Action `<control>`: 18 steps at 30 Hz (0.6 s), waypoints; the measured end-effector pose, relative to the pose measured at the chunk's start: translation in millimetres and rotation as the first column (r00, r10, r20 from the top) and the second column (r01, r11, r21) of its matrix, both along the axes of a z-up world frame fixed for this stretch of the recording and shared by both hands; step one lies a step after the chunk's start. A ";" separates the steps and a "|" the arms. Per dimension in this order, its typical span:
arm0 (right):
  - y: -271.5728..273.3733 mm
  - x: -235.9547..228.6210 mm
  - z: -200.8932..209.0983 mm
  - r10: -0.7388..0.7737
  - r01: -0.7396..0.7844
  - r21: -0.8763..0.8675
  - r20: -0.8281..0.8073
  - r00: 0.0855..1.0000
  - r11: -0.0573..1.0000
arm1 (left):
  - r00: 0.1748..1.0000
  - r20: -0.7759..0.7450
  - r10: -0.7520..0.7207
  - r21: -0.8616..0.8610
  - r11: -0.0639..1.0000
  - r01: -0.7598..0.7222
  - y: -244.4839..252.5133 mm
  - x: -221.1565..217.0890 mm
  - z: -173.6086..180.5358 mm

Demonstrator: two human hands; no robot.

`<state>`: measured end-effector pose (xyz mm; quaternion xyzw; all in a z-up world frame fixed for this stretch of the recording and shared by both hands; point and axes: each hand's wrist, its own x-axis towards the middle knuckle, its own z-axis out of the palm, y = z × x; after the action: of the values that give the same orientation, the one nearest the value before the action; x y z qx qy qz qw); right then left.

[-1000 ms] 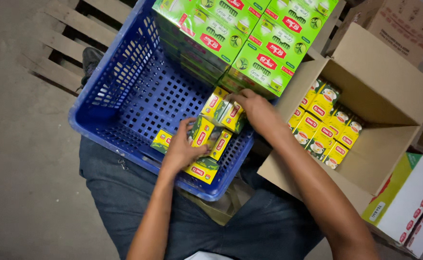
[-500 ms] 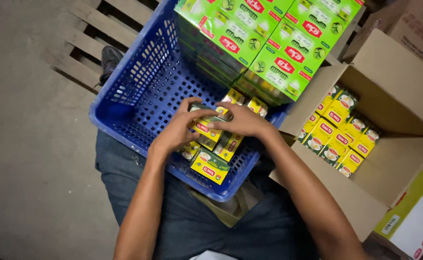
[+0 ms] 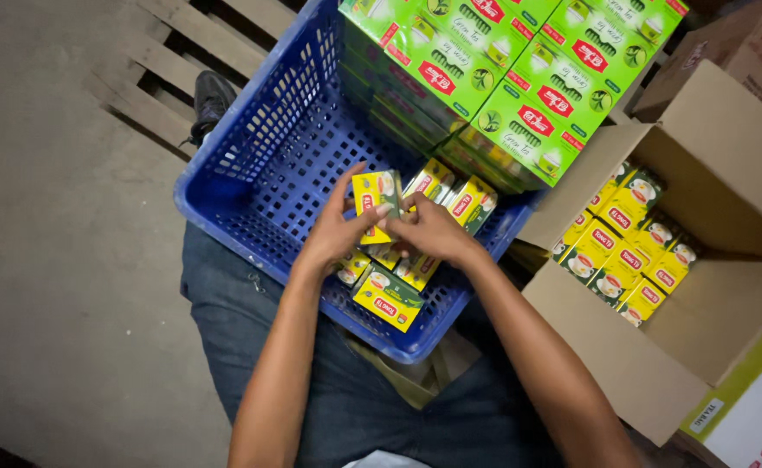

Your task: The person sits on the floor and transfers small yellow boxes from a large cardboard carton into a blue plastic basket. They arrange the boxes in neat rows within the basket, occasionally adjusting their position to fit more items.

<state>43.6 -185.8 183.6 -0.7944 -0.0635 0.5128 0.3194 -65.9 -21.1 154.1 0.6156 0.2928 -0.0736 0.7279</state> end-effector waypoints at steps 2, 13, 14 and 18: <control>-0.9 -0.4 22.9 0.012 -0.012 0.021 -0.018 1.000 1.000 | 1.000 0.027 -0.016 -0.039 0.999 0.017 1.2 4.2 -6.7; -71.9 49.2 63.8 -0.294 0.201 0.230 0.511 0.808 0.952 | 0.914 -0.223 -0.339 0.168 0.910 0.379 -22.0 8.3 -54.7; -75.4 47.6 65.7 -0.336 0.214 0.289 0.483 0.808 0.933 | 0.913 -0.238 -0.330 0.165 0.913 0.373 -25.1 9.0 -59.6; -75.9 30.9 75.4 -0.272 0.143 0.259 0.578 0.770 0.955 | 0.872 -0.311 -0.378 0.314 0.825 0.470 -39.0 7.4 -29.7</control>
<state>74.6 -261.8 259.1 -0.8824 -0.1252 0.1832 0.4149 -58.6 -60.0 124.4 0.7813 0.2403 -0.2488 0.5196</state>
